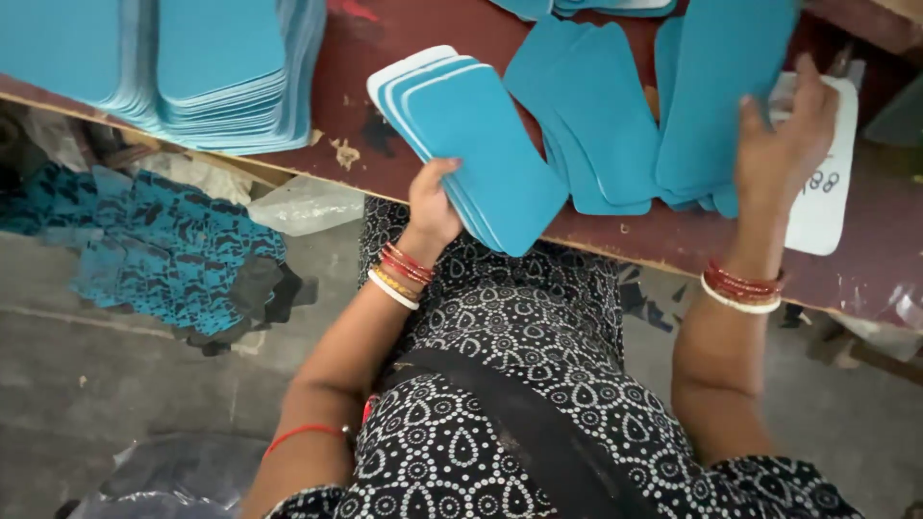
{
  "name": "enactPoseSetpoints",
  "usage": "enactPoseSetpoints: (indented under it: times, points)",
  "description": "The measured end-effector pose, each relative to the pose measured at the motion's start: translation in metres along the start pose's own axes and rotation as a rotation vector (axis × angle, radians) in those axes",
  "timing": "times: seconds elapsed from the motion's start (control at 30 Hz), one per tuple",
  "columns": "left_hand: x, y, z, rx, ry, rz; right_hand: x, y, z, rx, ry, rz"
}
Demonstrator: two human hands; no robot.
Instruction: Sorting and peeling layers or protective backing from blue shaped material parts at a workbench.
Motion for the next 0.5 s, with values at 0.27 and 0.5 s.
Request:
enactPoseSetpoints:
  times: [0.27,0.5]
  points:
    - [0.001,0.013,0.006,0.035,-0.060,-0.122,0.064,0.095,0.125,0.324,-0.760,0.066]
    - [0.016,-0.026,-0.011,-0.022,0.000,0.067,0.063,0.101,0.164,0.349,-0.725,-0.021]
Point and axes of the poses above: each hand's wrist, its own z-axis away from the middle knuckle, its own y-axis out of the palm, x = y × z, the point moved 1 cm from there along -z, towards the middle knuckle, and after that the axes turned 11 degrees about -x, right-handed, at the moved point
